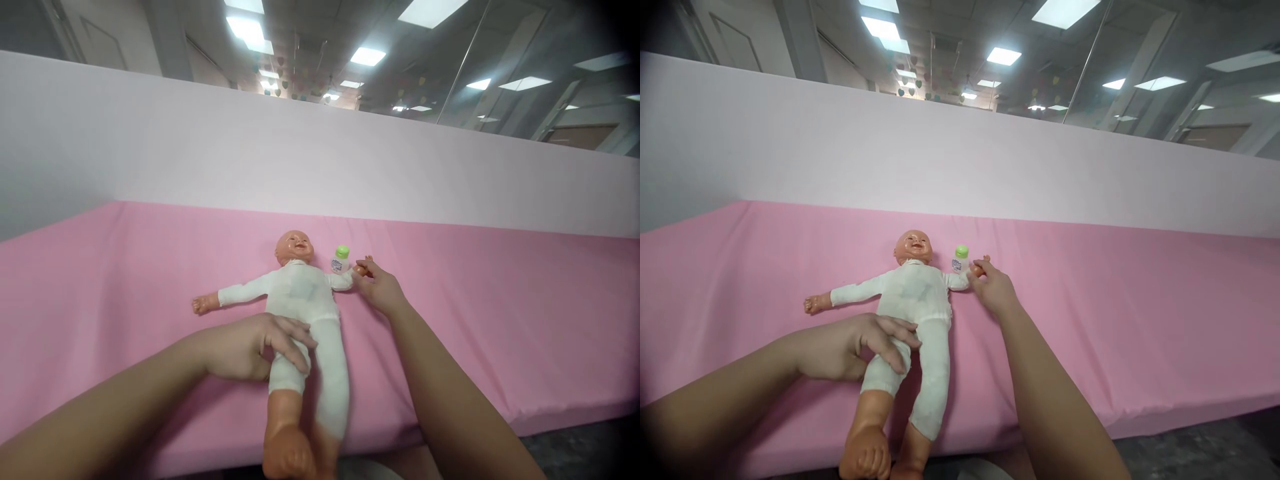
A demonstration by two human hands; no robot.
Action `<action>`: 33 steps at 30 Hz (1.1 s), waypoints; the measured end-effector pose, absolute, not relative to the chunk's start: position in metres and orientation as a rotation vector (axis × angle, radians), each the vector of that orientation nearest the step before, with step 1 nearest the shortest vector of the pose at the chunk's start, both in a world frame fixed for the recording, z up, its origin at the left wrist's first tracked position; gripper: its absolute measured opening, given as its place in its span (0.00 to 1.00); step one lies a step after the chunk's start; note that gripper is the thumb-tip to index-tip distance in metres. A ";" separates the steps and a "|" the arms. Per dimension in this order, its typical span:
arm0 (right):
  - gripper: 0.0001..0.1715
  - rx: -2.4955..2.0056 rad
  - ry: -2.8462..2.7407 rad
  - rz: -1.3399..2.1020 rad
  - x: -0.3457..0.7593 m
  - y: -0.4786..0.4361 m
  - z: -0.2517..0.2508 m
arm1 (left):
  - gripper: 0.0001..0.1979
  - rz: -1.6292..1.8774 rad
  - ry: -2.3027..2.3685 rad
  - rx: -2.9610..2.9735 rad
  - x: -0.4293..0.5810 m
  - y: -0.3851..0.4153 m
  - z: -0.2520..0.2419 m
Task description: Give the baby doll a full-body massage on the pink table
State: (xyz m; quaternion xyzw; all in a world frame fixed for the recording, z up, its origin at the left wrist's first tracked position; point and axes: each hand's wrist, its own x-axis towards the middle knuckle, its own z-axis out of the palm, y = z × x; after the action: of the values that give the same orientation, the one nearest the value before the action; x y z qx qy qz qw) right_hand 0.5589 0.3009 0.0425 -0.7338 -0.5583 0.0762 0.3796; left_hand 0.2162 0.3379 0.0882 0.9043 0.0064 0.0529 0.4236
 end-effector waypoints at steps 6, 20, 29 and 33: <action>0.36 -2.148 -1.517 0.398 0.567 0.294 0.045 | 0.14 0.167 -0.061 2.404 0.220 0.330 0.084; 0.45 -1.383 -1.694 0.050 0.506 0.297 0.052 | 0.21 0.688 0.475 2.226 0.210 0.361 0.075; 0.36 -1.397 -2.202 0.004 0.454 0.297 0.046 | 0.23 0.801 0.698 2.375 0.215 0.393 0.064; 0.30 -1.424 -2.181 -0.049 0.455 0.297 0.042 | 0.24 0.798 0.669 2.341 0.215 0.392 0.060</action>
State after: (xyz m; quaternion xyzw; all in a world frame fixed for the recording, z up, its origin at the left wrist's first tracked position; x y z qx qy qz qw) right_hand 0.4554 0.2973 0.0424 -0.5271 -0.8072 -0.0182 0.2652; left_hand 0.2146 0.3919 0.0599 0.8755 0.2502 0.2986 0.2859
